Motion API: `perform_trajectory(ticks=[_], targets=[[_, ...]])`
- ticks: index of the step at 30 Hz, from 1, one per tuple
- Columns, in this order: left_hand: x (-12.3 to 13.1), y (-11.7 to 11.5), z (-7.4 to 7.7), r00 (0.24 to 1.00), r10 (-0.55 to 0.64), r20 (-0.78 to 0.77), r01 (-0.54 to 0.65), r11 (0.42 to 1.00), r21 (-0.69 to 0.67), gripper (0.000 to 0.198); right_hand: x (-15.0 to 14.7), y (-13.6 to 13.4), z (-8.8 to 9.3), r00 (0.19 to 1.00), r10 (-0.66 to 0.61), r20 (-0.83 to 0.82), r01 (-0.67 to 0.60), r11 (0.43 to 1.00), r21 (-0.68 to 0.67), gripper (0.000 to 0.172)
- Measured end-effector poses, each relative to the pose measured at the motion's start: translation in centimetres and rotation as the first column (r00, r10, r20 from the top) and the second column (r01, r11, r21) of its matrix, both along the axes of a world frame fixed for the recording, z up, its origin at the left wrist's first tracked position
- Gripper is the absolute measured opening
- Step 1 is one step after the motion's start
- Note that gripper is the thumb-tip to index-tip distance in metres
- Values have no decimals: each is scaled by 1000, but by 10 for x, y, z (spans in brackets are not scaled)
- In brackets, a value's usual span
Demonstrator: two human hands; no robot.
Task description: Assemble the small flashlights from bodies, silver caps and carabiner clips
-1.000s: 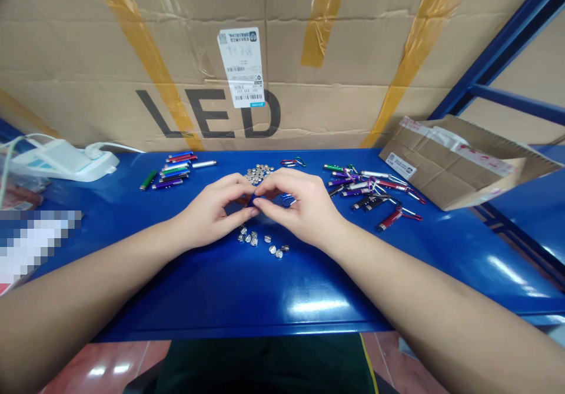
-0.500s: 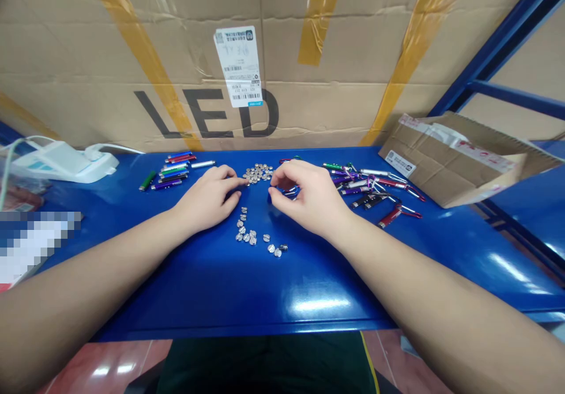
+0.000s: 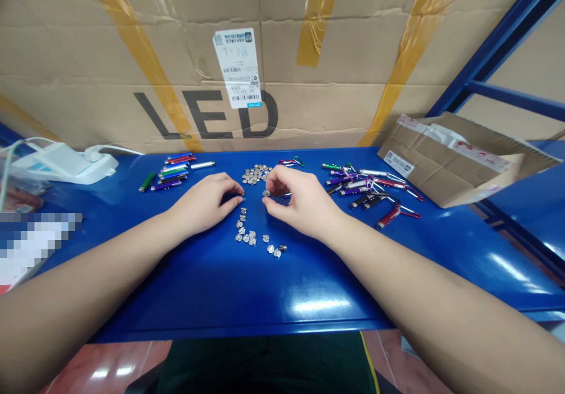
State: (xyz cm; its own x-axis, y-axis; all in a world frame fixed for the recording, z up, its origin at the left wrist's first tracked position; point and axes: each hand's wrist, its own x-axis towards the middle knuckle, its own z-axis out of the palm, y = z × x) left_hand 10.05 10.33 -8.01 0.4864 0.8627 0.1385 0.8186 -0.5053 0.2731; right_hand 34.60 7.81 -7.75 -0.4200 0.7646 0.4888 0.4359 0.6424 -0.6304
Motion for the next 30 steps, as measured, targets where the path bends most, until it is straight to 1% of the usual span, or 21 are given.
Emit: perform_trajectory(ticks=[2,5,6,8,10,12,14,15,17,18,20,24,27,30], targets=[[0,0,-1,1000,-17,5,17,1000,0,19,-2,0,-1,1000,14,-11,-14,999,-30,15],[0,0,-2,998,-32,52,32,999,-4,19,-3,0,0,1000,16,-5,-16,1000,-26,14],[1,-1,-2,995,-33,96,34,999,-12,18,-3,0,0,1000,15,3,-15,1000,-16,13],[3,-2,-1,972,-32,233,44,998,-44,17,-4,-1,0,1000,14,22,-14,1000,3,13],[6,-5,2,916,-11,402,58,993,-106,19,-4,-1,0,999,14,33,-15,1000,11,13],[10,-8,5,839,37,543,90,975,-205,23,-6,-2,0,999,21,40,-22,1000,17,14],[13,-12,9,776,91,624,141,939,-313,27,-7,-3,-1,998,30,51,-32,999,38,15],[14,-14,11,757,111,644,167,920,-354,28,-7,-3,-2,997,33,64,-36,998,58,15],[16,-18,13,745,127,655,196,897,-397,29,-8,-4,-3,994,31,100,-41,994,101,15],[16,-19,14,749,124,651,198,895,-399,28,-8,-4,-3,992,28,123,-42,992,121,15],[17,-21,14,763,99,639,189,911,-366,24,-9,-5,-4,986,17,168,-45,986,164,14],[17,-24,12,790,29,613,154,958,-243,17,-10,-5,-6,974,0,225,-62,961,269,14],[17,-25,13,808,7,589,140,969,-204,16,-11,-6,-6,972,2,237,-83,940,330,14],[17,-26,13,823,-2,568,127,975,-181,15,-12,-7,-6,968,5,251,-96,931,352,14]])
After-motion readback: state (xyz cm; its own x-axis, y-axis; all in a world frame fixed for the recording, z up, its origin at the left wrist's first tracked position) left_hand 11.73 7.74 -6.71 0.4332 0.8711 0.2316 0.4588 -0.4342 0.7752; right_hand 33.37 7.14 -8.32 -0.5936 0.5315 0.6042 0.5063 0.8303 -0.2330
